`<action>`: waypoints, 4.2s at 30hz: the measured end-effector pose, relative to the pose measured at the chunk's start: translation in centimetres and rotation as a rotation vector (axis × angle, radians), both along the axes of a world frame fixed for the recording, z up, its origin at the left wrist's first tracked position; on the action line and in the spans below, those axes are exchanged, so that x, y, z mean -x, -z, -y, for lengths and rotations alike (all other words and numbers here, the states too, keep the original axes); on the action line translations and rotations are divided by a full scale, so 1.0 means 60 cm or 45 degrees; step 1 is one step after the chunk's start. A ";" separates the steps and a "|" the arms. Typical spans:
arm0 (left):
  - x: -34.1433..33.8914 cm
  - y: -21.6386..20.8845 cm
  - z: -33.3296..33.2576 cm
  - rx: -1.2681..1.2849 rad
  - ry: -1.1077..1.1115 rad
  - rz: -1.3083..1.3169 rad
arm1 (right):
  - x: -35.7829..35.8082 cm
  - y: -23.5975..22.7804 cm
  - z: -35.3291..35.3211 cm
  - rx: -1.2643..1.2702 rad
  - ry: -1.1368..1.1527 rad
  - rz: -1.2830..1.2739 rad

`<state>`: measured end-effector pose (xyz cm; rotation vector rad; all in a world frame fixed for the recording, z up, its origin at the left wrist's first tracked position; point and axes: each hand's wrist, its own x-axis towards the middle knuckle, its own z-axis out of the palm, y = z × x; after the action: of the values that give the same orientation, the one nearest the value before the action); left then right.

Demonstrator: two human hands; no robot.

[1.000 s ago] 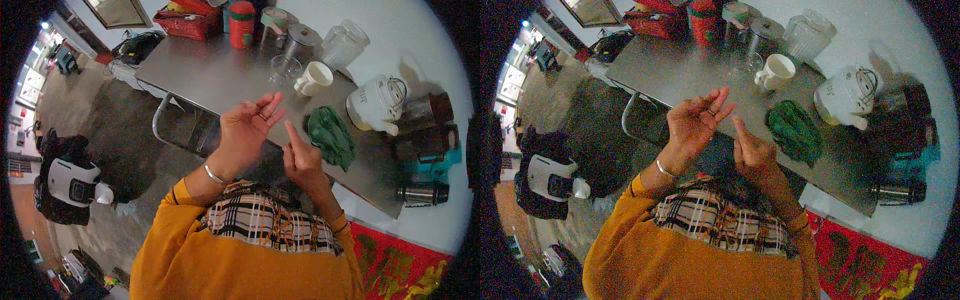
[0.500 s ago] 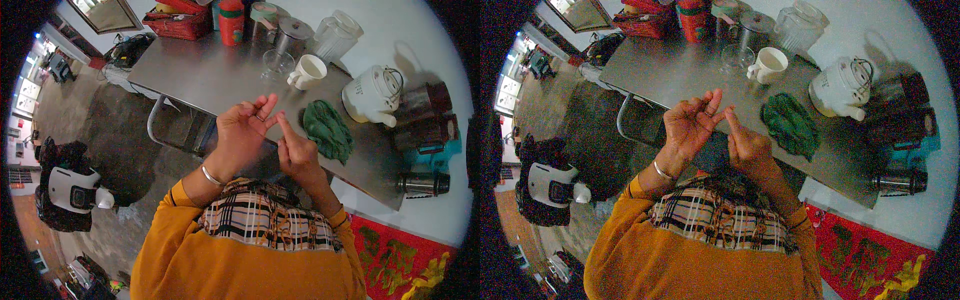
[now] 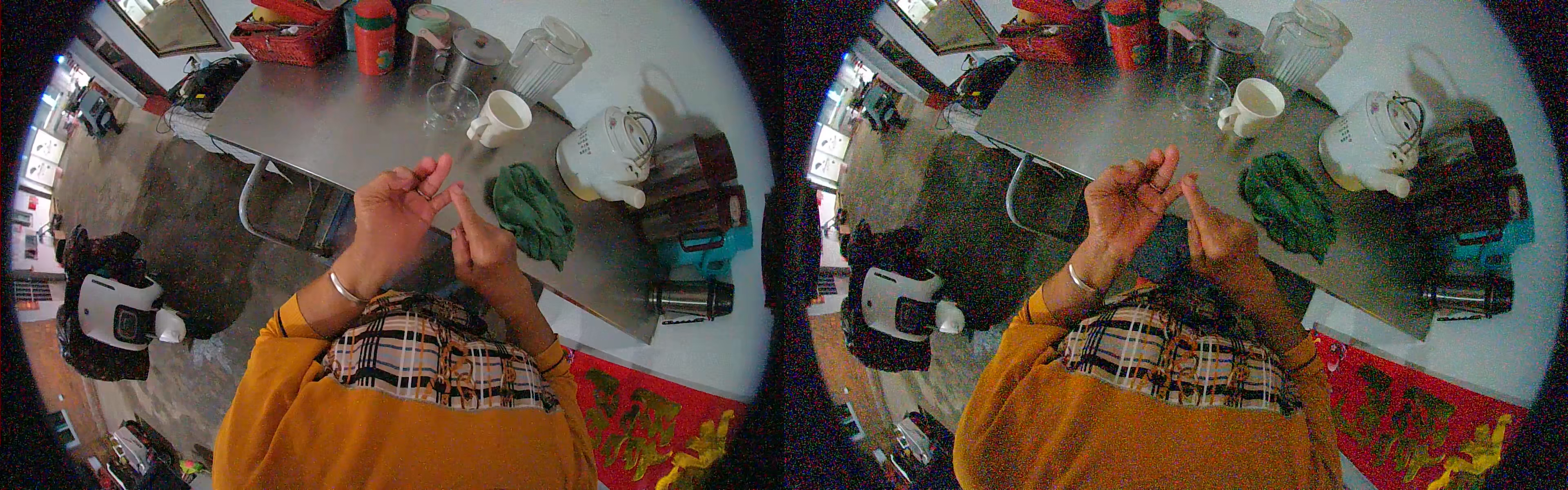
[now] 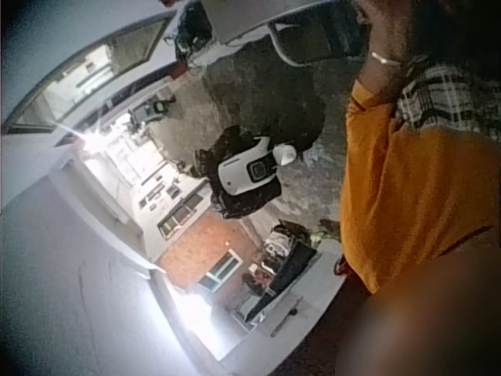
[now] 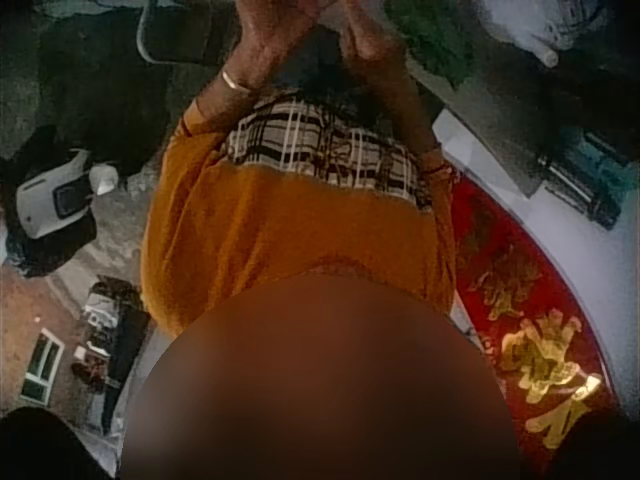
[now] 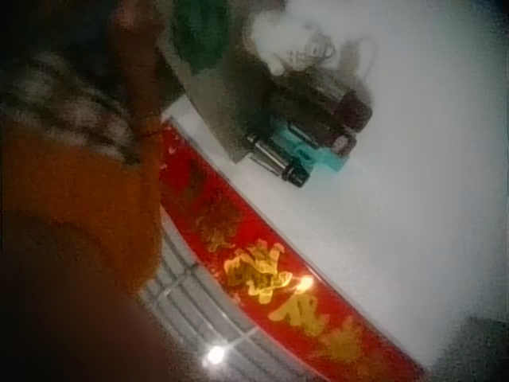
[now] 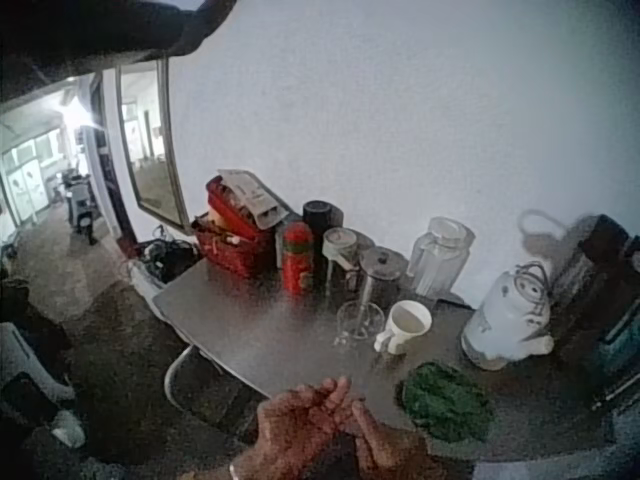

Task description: Cleaning a stainless steel counter and objects with a green cloth.

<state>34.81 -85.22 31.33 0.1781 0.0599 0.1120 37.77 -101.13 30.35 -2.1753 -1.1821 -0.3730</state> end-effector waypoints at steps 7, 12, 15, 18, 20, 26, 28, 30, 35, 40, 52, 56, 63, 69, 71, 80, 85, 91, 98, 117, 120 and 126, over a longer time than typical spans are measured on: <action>-0.004 0.008 0.001 -0.023 0.004 0.043 | 0.001 0.000 0.002 0.054 0.028 -0.051; -0.005 0.013 0.005 0.002 0.030 0.008 | -0.006 0.000 -0.005 -0.061 -0.053 0.037; -0.004 0.012 0.007 0.030 0.023 -0.010 | -0.004 -0.013 -0.004 0.060 -0.069 -0.019; -0.005 0.012 0.010 0.018 0.042 0.000 | -0.004 -0.015 -0.003 0.174 -0.030 -0.076; -0.006 0.012 0.011 0.022 0.045 -0.004 | -0.004 -0.013 -0.004 0.191 -0.006 -0.093; -0.008 0.012 0.012 0.023 0.063 -0.050 | -0.007 -0.007 -0.006 0.144 -0.007 -0.079; -0.010 0.015 0.012 0.034 0.069 -0.044 | -0.008 -0.006 -0.005 0.159 -0.006 -0.050; -0.012 0.015 0.014 0.036 0.065 -0.022 | -0.009 -0.006 -0.004 0.166 -0.010 -0.058; -0.016 0.016 0.015 0.016 0.066 -0.025 | -0.014 0.002 -0.002 0.123 -0.026 -0.041; -0.020 0.021 0.015 0.002 0.066 -0.012 | -0.016 0.010 0.000 0.158 -0.003 0.016; -0.018 0.014 0.016 0.006 0.094 -0.009 | -0.013 0.005 -0.001 0.159 -0.003 -0.027; -0.018 0.014 0.018 0.016 0.104 -0.018 | -0.013 0.008 0.000 0.205 0.021 -0.016; -0.015 0.016 0.015 0.019 0.108 0.003 | -0.013 0.024 -0.004 0.088 0.018 0.136; -0.012 0.017 0.011 0.040 0.107 0.017 | -0.005 0.009 -0.005 0.134 0.002 0.040; -0.013 0.016 0.010 0.039 0.106 0.019 | -0.003 0.006 -0.005 0.239 0.003 -0.058; -0.010 0.013 0.006 0.040 0.101 -0.002 | -0.005 0.003 -0.009 0.159 -0.033 -0.030; -0.008 0.011 0.005 0.019 0.100 0.032 | -0.010 0.021 -0.019 -0.004 -0.026 0.124; -0.005 0.017 0.000 0.043 0.086 -0.010 | -0.008 0.027 -0.023 0.052 0.011 0.147; -0.008 0.030 0.000 0.068 0.090 0.095 | -0.007 0.018 -0.021 0.038 0.006 0.131; -0.004 0.039 0.005 0.139 0.134 0.233 | 0.006 0.014 -0.011 0.254 0.026 -0.022; -0.003 0.038 0.006 0.157 0.133 0.202 | 0.008 0.013 -0.009 0.250 0.017 -0.030; -0.002 0.036 0.009 0.167 0.151 0.238 | 0.011 0.012 -0.005 0.248 0.016 -0.068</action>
<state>34.92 -85.75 29.18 0.0395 -0.1295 0.0057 37.12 -100.82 29.64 -2.3446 -1.2198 -0.2108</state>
